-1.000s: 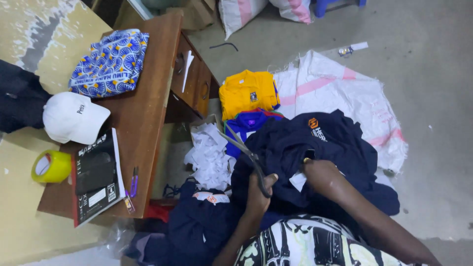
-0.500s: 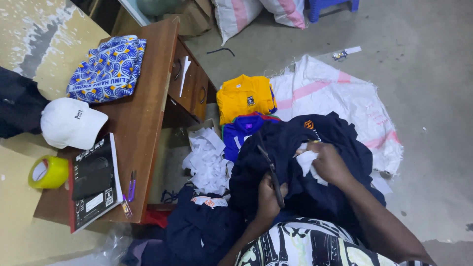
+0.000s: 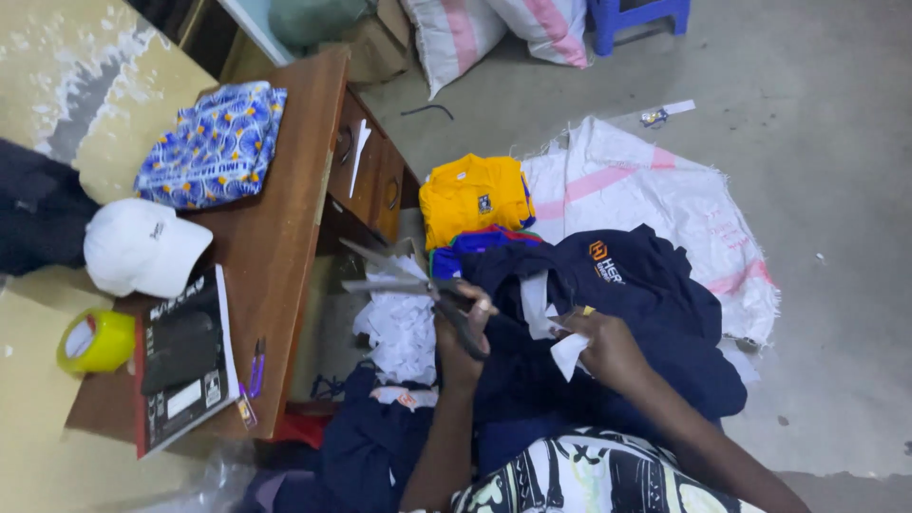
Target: Using scissors to trim away excess white backing material from the inside of embroidered sweatshirts.
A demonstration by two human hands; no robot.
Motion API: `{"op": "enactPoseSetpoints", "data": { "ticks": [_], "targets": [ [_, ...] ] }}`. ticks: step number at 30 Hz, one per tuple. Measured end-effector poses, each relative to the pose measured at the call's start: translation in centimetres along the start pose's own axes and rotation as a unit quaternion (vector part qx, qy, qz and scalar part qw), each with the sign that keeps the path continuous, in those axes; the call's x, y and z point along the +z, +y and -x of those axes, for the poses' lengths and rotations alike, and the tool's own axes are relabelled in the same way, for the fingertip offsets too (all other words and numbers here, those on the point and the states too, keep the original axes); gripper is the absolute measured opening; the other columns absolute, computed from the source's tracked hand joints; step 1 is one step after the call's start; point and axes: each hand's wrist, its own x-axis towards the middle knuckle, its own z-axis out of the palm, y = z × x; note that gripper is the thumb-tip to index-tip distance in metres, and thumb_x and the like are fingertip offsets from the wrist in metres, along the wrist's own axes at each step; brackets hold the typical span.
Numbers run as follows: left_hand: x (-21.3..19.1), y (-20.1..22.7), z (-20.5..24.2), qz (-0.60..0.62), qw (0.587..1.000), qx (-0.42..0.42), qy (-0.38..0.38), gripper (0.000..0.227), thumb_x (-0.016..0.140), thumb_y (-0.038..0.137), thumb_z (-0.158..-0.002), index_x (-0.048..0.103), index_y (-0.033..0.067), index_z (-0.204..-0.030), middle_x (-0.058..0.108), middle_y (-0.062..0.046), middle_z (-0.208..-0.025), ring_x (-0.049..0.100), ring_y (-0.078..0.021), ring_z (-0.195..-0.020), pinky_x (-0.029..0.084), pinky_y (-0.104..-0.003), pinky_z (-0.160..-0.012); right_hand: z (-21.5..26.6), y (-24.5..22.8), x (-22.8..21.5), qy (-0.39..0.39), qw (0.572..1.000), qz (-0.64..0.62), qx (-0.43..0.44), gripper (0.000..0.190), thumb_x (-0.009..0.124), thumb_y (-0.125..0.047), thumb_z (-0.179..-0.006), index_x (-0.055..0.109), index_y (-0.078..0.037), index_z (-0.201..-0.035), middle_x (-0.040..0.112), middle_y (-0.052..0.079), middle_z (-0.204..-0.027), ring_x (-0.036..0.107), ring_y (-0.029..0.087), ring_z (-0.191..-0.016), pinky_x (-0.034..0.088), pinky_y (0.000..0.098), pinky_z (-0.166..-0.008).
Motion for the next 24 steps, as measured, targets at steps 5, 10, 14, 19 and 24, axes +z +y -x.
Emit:
{"op": "enactPoseSetpoints", "data": {
  "ticks": [5, 10, 14, 19, 24],
  "targets": [
    [-1.1, -6.5, 3.7, -0.073, 0.97, -0.214, -0.09, 0.039, 0.095, 0.024, -0.082, 0.067, 0.0049, -0.101, 0.071, -0.011, -0.083, 0.069, -0.0179, -0.071, 0.058, -0.031, -0.063, 2.4, -6.3, -1.0, -0.035, 0.951, 0.223, -0.211, 0.032, 0.061, 0.0, -0.084, 0.077, -0.023, -0.1, 0.075, 0.002, -0.104, 0.073, 0.026, -0.082, 0.054, 0.0415, -0.073],
    [-2.0, -7.7, 5.1, -0.096, 0.933, -0.318, -0.136, 0.035, 0.079, 0.027, -0.09, 0.064, -0.0012, -0.103, 0.061, -0.006, -0.084, 0.056, -0.0119, -0.07, 0.049, -0.026, -0.069, 3.6, -6.6, 0.7, -0.232, 0.906, 0.203, -0.289, 0.034, 0.063, -0.018, -0.088, 0.069, -0.011, -0.121, 0.066, 0.006, -0.097, 0.064, 0.029, -0.071, 0.051, 0.0449, -0.068],
    [-3.9, -12.6, 6.3, -0.12, 0.933, -0.324, -0.103, 0.033, 0.072, 0.012, -0.084, 0.071, -0.0027, -0.113, 0.071, -0.009, -0.085, 0.064, -0.0155, -0.071, 0.055, -0.029, -0.067, 2.5, -5.5, -0.4, -0.183, 0.948, 0.147, -0.216, 0.037, 0.063, -0.008, -0.077, 0.077, -0.012, -0.111, 0.072, 0.007, -0.098, 0.066, 0.032, -0.075, 0.053, 0.0442, -0.069],
    [-2.7, -3.3, 3.8, 0.264, 0.951, -0.161, 0.009, 0.04, 0.079, -0.012, -0.078, 0.062, 0.0041, -0.111, 0.072, -0.009, -0.097, 0.072, -0.0213, -0.09, 0.06, -0.033, -0.083, 1.5, 1.2, 1.5, -0.136, 0.987, 0.087, 0.02, 0.073, 0.099, -0.043, -0.067, 0.069, -0.012, -0.125, 0.072, 0.015, -0.128, 0.074, 0.044, -0.109, 0.064, 0.0493, -0.089],
    [-9.6, -5.5, 5.7, -0.062, 0.984, 0.138, -0.089, 0.049, 0.061, -0.017, -0.079, 0.067, 0.0146, -0.116, 0.055, -0.015, -0.142, 0.051, -0.0291, -0.128, 0.041, -0.042, -0.11, -0.9, 11.1, -0.7, -0.168, 0.923, 0.252, 0.236, 0.079, 0.084, -0.052, -0.078, 0.057, -0.032, -0.15, 0.071, 0.008, -0.137, 0.073, 0.035, -0.121, 0.062, 0.0518, -0.096]
  ]
}}
